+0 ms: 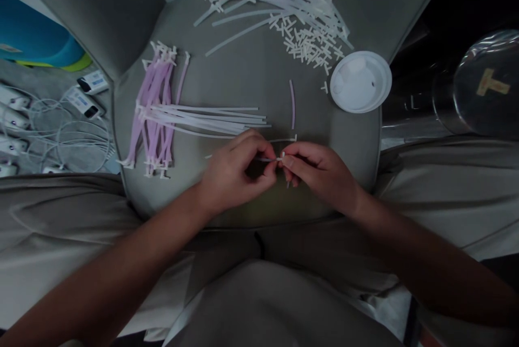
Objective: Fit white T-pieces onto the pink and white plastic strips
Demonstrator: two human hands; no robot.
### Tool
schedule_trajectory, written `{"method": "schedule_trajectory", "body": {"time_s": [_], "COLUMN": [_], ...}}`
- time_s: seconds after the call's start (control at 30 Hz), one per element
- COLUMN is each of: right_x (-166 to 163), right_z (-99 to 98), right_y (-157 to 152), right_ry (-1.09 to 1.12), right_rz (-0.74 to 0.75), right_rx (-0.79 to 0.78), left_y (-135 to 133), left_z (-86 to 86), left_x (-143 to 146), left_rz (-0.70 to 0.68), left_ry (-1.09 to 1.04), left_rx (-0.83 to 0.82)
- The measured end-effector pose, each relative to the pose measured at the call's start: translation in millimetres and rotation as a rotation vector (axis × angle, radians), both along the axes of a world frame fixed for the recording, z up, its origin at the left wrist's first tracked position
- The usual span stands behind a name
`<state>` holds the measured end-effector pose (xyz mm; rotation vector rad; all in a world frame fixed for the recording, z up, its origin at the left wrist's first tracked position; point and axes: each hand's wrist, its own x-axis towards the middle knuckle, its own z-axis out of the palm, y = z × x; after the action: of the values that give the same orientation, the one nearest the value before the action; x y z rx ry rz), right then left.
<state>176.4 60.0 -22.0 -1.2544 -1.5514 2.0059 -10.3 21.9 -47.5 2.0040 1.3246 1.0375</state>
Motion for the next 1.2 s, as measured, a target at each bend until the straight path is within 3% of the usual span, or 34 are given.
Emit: {"method": "schedule_trajectory", "body": {"time_s": [1.2], "right_x": [2.1], "right_z": [2.9], "right_y": [1.3], "right_ry": [-0.012], "right_rz": [0.009], "right_rx": [-0.006], "left_y": [-0.8], "left_z": [1.5], "left_x": [2.1], "left_rz": [-0.005], "left_ry": [-0.048], "left_rx": [-0.01]}}
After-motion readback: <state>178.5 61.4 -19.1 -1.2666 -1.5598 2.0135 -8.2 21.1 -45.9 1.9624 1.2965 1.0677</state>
